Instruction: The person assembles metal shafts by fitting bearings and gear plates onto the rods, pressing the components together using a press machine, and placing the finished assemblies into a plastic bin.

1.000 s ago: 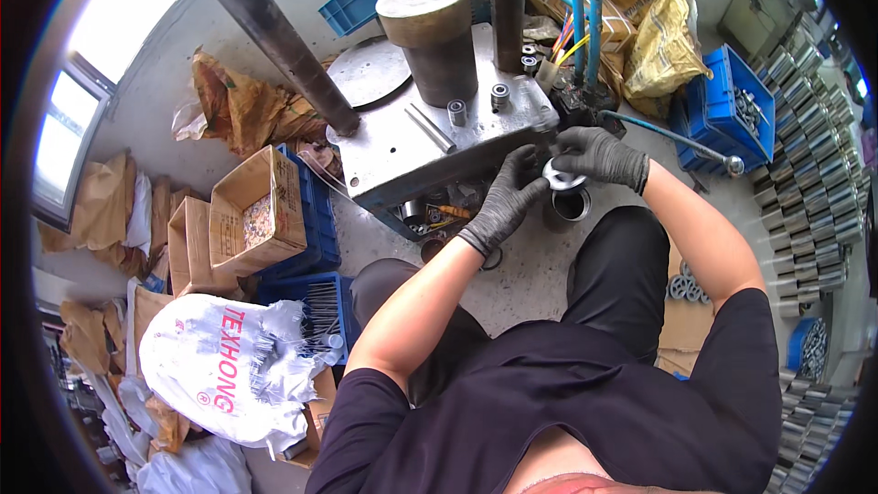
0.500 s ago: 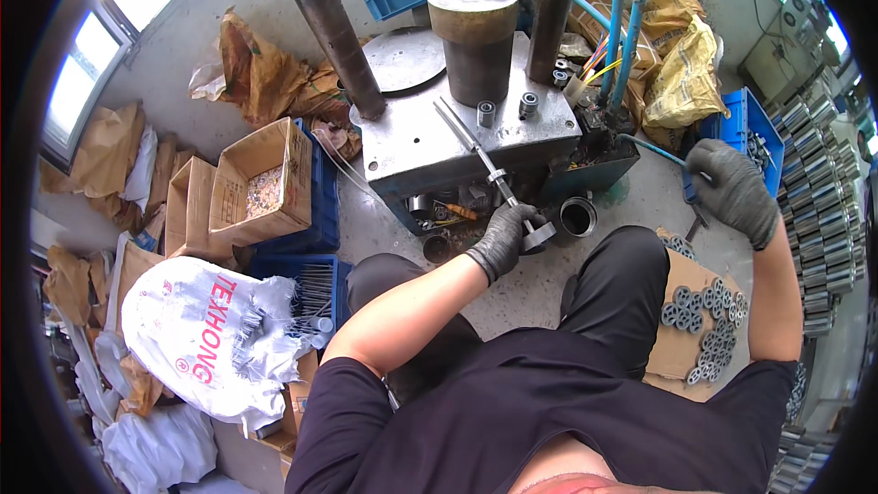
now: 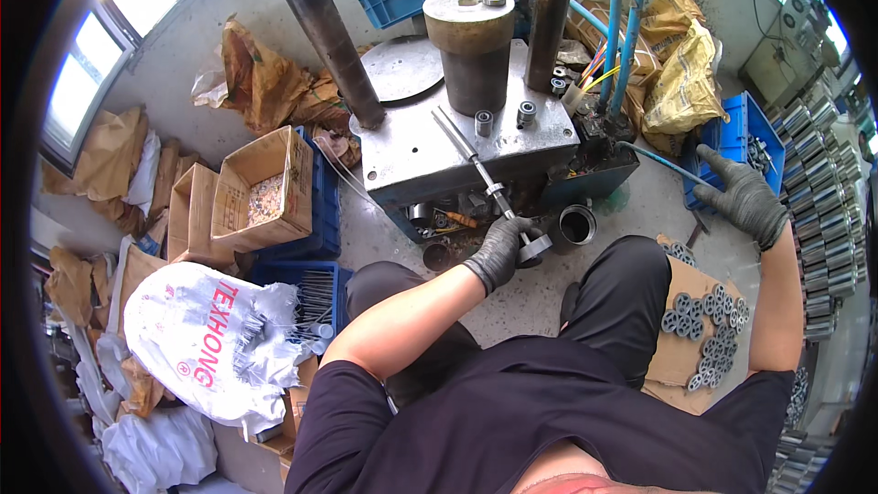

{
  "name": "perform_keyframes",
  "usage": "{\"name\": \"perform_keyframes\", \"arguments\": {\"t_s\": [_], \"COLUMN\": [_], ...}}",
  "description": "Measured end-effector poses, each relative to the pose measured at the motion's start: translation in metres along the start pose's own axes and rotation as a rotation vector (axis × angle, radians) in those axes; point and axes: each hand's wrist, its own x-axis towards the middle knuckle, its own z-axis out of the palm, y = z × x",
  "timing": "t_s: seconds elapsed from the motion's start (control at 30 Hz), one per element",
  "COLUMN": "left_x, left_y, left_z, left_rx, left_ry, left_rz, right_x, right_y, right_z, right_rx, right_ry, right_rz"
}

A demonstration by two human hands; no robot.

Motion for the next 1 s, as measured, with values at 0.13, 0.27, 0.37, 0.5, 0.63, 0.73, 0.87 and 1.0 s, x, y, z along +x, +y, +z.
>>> {"name": "perform_keyframes", "arguments": {"t_s": [0.13, 0.27, 0.37, 0.5, 0.63, 0.73, 0.87, 1.0], "left_x": [0.001, 0.003, 0.009, 0.026, 0.03, 0.016, -0.008, -0.026], "left_y": [0.012, 0.03, 0.041, 0.046, 0.032, 0.031, 0.069, 0.138], "left_z": [0.0, 0.001, -0.001, -0.012, -0.021, -0.018, -0.002, 0.014], "left_rx": [-0.053, -0.061, -0.12, 0.051, 0.229, 0.404, 0.43, 0.509], "left_ry": [0.042, 0.029, 0.119, 0.139, 0.112, 0.15, 0.06, 0.047], "left_rz": [-0.031, -0.017, 0.076, 0.144, 0.358, 0.512, 0.819, 1.086], "right_x": [0.005, 0.007, 0.006, 0.008, 0.013, 0.011, 0.008, 0.005], "right_y": [-0.011, -0.015, -0.011, 0.0, 0.01, 0.011, 0.004, 0.002], "right_z": [0.001, 0.001, 0.001, 0.012, 0.021, 0.022, 0.02, 0.017], "right_rx": [-0.162, -0.242, -0.224, -0.284, -0.374, -0.375, -0.326, -0.255], "right_ry": [0.017, 0.003, -0.05, 0.038, 0.097, 0.145, 0.234, 0.24], "right_rz": [0.085, 0.084, 0.032, -0.144, -0.224, -0.19, -0.184, -0.138]}}
